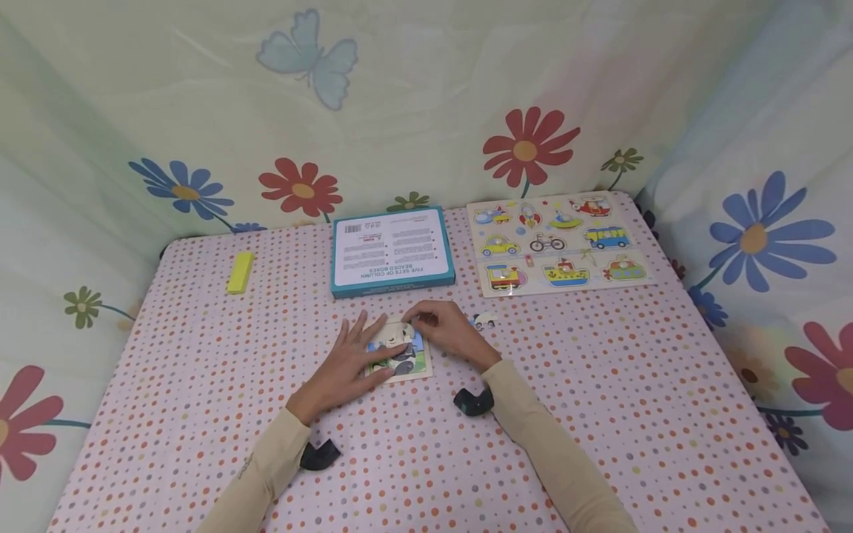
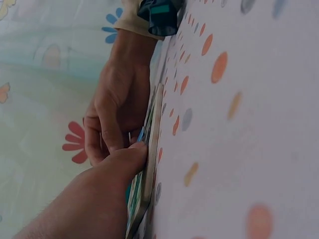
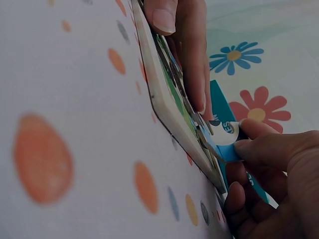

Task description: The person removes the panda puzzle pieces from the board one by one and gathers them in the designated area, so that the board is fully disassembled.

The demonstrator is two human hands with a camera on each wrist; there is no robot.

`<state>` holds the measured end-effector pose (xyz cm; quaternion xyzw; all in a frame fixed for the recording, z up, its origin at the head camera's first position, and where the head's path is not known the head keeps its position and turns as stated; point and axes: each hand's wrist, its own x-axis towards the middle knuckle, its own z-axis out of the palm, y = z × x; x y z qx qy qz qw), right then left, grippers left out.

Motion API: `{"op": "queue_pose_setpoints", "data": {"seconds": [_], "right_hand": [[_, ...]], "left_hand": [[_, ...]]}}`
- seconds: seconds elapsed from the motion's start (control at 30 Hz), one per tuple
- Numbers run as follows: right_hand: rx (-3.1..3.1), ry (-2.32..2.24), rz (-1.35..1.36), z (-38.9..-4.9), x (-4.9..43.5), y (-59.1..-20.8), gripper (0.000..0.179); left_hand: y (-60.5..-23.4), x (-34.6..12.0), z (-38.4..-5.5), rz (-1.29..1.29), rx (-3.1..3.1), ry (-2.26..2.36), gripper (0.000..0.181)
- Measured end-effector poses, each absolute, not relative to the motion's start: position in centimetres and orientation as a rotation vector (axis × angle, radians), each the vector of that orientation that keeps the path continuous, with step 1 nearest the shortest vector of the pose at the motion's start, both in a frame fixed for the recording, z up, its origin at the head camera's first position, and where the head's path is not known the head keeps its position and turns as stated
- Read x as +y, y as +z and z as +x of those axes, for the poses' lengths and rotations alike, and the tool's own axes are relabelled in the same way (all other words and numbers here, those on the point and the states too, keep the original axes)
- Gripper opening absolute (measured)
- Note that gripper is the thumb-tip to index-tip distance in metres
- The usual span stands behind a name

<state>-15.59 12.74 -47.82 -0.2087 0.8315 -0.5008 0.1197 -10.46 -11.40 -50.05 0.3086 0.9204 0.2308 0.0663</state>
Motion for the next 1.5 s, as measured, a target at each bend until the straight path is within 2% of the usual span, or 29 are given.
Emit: {"op": "queue_pose_setpoints", "data": {"seconds": [0.23, 0.6, 1.5], "right_hand": [[2.414, -1.457, -0.571, -15.55, 12.55, -47.7, 0.024], [2.477, -1.392, -0.617, -15.56, 12.48, -47.85, 0.019], [2.487, -1.409, -0.615, -15.49, 12.43, -48.01, 0.022]], "left_hand": [[-50.24, -11.47, -10.58, 0.931, 2.773, 0.687, 0.042], [-50.02, -11.22, -10.43, 0.955, 2.788, 0.724, 0.042], [-49.77, -10.91, -10.36, 0.939, 2.77, 0.678, 0.039]]}}
